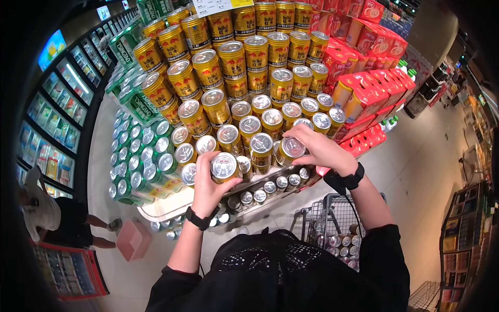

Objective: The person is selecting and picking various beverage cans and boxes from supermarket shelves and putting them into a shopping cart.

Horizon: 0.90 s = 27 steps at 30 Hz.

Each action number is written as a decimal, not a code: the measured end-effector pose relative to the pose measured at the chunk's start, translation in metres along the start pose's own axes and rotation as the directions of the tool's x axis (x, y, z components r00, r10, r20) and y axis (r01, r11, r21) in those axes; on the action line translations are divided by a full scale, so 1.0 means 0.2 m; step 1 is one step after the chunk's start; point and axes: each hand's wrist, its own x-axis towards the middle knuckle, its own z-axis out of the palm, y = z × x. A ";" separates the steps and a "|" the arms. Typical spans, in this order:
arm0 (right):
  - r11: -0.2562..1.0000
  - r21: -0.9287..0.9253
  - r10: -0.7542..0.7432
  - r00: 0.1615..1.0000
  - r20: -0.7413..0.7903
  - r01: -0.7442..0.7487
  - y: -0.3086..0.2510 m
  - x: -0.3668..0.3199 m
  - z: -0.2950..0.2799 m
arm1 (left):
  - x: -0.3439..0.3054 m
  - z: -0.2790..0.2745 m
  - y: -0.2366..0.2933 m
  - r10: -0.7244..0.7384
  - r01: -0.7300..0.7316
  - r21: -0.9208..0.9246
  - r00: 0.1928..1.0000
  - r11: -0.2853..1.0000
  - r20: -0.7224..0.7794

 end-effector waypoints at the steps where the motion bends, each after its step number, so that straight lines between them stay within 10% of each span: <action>1: 0.995 -0.099 -0.031 0.999 0.008 0.032 0.01 0.03 0.00 | 0.02 0.00 -0.01 0.095 -0.093 0.097 0.995 0.991 -0.014; 27: 0.915 -0.380 -0.121 0.991 0.059 0.135 0.13 0.16 0.06 | 0.10 0.19 -0.04 0.088 -0.082 0.252 0.996 0.964 -0.010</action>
